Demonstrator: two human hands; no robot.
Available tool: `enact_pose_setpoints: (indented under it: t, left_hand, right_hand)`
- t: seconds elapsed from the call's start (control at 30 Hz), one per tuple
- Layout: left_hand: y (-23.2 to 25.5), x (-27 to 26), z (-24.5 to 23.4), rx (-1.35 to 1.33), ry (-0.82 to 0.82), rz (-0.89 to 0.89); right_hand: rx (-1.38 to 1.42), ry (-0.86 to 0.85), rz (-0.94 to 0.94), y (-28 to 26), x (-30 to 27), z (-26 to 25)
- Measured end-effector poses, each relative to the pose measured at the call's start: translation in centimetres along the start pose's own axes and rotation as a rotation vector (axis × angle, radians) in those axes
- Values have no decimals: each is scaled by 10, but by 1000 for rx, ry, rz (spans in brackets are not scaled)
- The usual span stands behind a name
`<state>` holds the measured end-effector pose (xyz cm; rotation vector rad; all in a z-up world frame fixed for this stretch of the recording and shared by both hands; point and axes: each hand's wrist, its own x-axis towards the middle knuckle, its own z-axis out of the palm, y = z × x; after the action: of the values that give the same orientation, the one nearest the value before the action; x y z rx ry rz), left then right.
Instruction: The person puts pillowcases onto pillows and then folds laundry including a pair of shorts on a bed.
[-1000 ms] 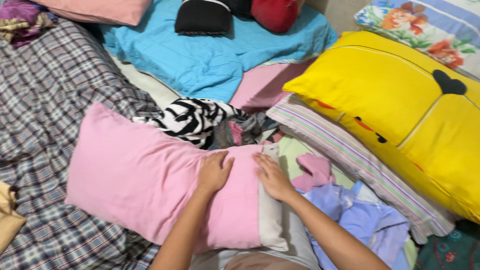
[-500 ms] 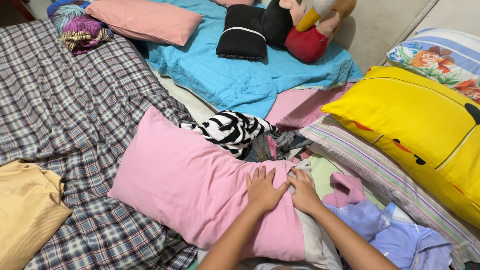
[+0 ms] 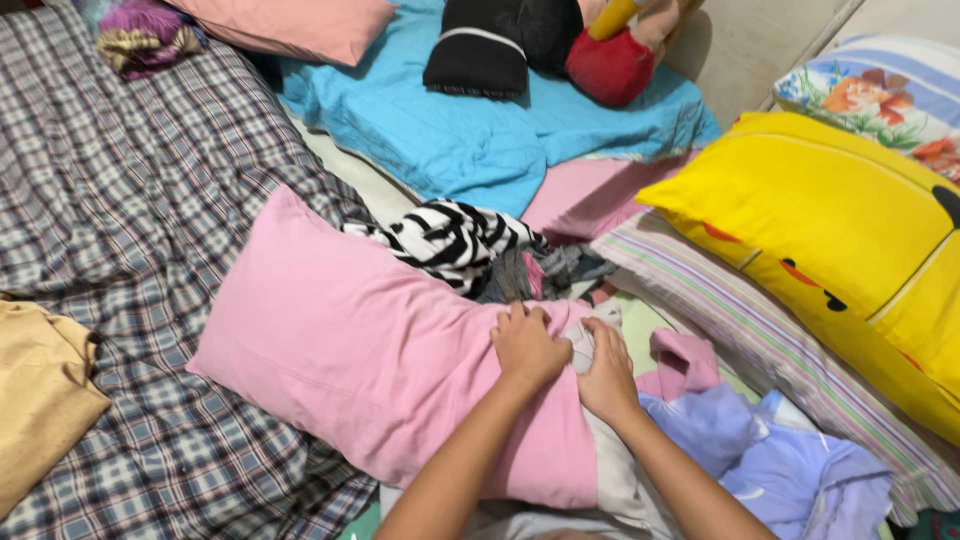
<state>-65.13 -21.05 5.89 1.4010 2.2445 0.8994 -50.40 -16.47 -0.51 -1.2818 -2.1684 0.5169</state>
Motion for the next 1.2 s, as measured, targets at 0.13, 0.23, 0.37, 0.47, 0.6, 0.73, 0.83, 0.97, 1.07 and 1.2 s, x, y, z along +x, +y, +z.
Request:
enact_pose_setpoints:
  t: [0.13,0.23,0.37,0.47,0.6,0.73,0.83,0.97,1.07,1.2]
  left_hand:
    - [-19,34,42,46,68,144]
    - [-60,77,25,139,135,23]
    - [-79,64,-4,132,-25,-153]
    - [-51,32,7,140,42,-67]
    - [-11,-26,15,114,-51,156]
    - [-25,-47,-20,380,-128,213]
    - [-73,-46,-73,324,-53,8]
    - [-72,-76,-75,256,169,99]
    - [-38,-103,-58,131,159,70]
    - [-23,-124,-33,199,101,-53]
  right_hand:
    - [-59,58,35,5,-20,-15]
    - [-16,16,186,13,-15,-29]
    - [113,-204,574,33,-17,-41]
    - [222,-142,567,49,-21,-29]
    - [492,-73,453,59,-22,-11]
    - [690,-37,380,71,-29,-2]
    - [651,-35,245,89,-15,-5]
    - [428,-92,161,59,0,-34]
    - [68,-218,65,6,-13,-83]
    - [-40,-455,-164,-64,-36,-94]
